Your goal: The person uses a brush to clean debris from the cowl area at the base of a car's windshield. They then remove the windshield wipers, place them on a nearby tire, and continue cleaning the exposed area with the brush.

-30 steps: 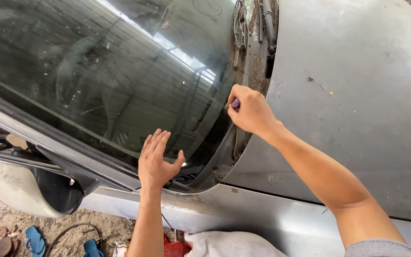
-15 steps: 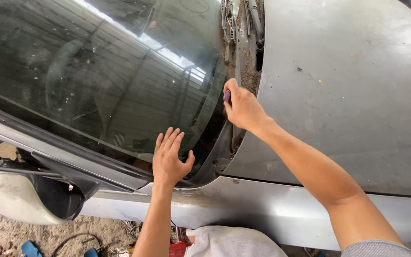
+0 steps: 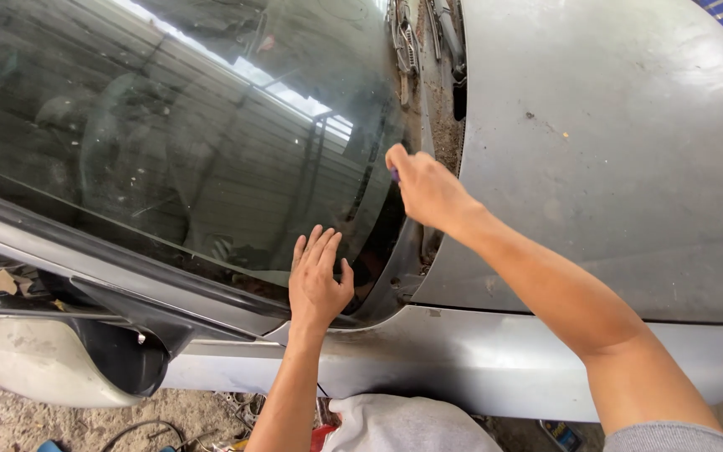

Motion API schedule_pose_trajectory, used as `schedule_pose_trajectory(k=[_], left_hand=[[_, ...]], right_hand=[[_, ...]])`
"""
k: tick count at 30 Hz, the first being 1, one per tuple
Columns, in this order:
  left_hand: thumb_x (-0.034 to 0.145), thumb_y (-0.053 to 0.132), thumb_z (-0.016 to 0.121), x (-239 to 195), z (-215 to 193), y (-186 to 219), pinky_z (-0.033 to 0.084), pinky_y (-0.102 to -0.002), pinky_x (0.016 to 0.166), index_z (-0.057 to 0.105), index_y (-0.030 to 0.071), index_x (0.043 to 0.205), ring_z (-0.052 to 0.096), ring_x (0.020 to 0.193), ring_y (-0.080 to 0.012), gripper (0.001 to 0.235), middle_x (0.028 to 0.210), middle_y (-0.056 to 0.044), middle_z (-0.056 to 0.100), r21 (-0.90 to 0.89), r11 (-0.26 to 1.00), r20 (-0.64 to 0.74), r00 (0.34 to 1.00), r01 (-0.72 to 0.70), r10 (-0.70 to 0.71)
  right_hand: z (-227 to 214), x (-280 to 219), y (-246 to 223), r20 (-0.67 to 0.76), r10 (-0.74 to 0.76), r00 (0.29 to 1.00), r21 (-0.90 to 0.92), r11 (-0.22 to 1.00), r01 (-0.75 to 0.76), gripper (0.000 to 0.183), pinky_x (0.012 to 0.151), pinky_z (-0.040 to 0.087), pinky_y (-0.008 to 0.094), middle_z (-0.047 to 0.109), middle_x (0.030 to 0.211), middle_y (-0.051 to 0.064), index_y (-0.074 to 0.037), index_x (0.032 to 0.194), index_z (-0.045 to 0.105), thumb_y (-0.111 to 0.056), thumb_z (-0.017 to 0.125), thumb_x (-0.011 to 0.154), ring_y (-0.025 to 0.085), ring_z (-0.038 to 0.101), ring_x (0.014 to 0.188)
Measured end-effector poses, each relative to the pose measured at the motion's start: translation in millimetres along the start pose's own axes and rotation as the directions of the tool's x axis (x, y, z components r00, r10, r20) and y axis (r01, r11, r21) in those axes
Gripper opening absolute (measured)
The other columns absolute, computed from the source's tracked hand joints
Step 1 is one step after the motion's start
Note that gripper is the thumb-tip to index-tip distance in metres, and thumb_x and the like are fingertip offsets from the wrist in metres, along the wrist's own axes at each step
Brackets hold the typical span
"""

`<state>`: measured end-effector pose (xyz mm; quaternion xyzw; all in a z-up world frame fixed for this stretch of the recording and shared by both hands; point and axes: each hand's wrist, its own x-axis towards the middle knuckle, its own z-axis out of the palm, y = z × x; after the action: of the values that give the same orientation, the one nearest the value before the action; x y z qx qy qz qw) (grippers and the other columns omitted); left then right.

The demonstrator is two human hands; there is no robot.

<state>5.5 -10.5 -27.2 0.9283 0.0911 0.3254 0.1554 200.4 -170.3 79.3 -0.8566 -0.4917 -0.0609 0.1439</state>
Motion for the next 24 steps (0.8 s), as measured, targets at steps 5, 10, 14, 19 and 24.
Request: schedule_pose_trajectory(k=[5,10,14,19,24], left_hand=[[0.088,0.011,0.063,3.8,-2.1,-0.1,0.035,-0.045,0.122,0.07,0.005,0.129,0.059,0.134,-0.0276,0.041,0.131,-0.012,0.07,-0.028,1.0,-0.018,1.0,0.002,-0.002],[0.089,0.01,0.062,4.7,-2.2,-2.4,0.037,-0.047,0.121,0.069,0.005,0.128,0.059,0.134,-0.0286,0.04,0.13,-0.013,0.07,-0.043,0.999,-0.053,0.998,-0.019,0.016],[0.088,0.009,0.063,1.8,-3.1,-2.1,0.035,-0.045,0.122,0.07,0.004,0.126,0.059,0.133,-0.029,0.04,0.129,-0.014,0.071,-0.058,0.998,-0.028,1.0,-0.003,0.001],[0.09,0.007,0.061,7.8,-4.9,-0.5,0.037,-0.045,0.12,0.071,0.005,0.125,0.062,0.13,-0.0295,0.037,0.127,-0.014,0.072,-0.07,0.998,-0.056,0.998,-0.002,-0.002],[0.092,0.006,0.057,5.5,-4.4,-0.4,0.038,-0.046,0.12,0.07,0.005,0.126,0.062,0.13,-0.0288,0.037,0.127,-0.013,0.071,-0.069,0.998,-0.046,0.999,0.011,-0.014]], right_hand=[[-34.0,-4.6,-42.9,0.087,0.025,0.996,0.431,0.9,-0.06,0.037,0.078,0.056,0.052,0.071,0.089,0.018,-0.012,0.111,0.038,-0.005,0.067,0.091,0.044,0.072,0.084],[-24.2,-10.0,-50.0,0.34,-0.007,0.94,0.529,0.828,-0.185,0.031,0.081,0.056,0.052,0.075,0.095,0.019,-0.009,0.111,0.04,-0.005,0.064,0.091,0.044,0.073,0.088],[2.2,14.3,-3.0,0.167,0.04,0.985,0.097,0.994,-0.056,0.037,0.079,0.056,0.055,0.072,0.09,0.022,-0.01,0.115,0.04,-0.013,0.068,0.089,0.045,0.071,0.085],[-19.4,15.8,-29.9,0.012,0.031,0.999,0.172,0.985,-0.033,0.033,0.078,0.054,0.055,0.068,0.087,0.021,-0.011,0.108,0.043,-0.015,0.07,0.089,0.046,0.07,0.086],[-29.7,-11.8,-70.4,0.374,0.017,0.927,0.515,0.828,-0.223,0.029,0.08,0.057,0.049,0.076,0.093,0.018,-0.012,0.108,0.045,-0.012,0.067,0.09,0.044,0.073,0.084]])
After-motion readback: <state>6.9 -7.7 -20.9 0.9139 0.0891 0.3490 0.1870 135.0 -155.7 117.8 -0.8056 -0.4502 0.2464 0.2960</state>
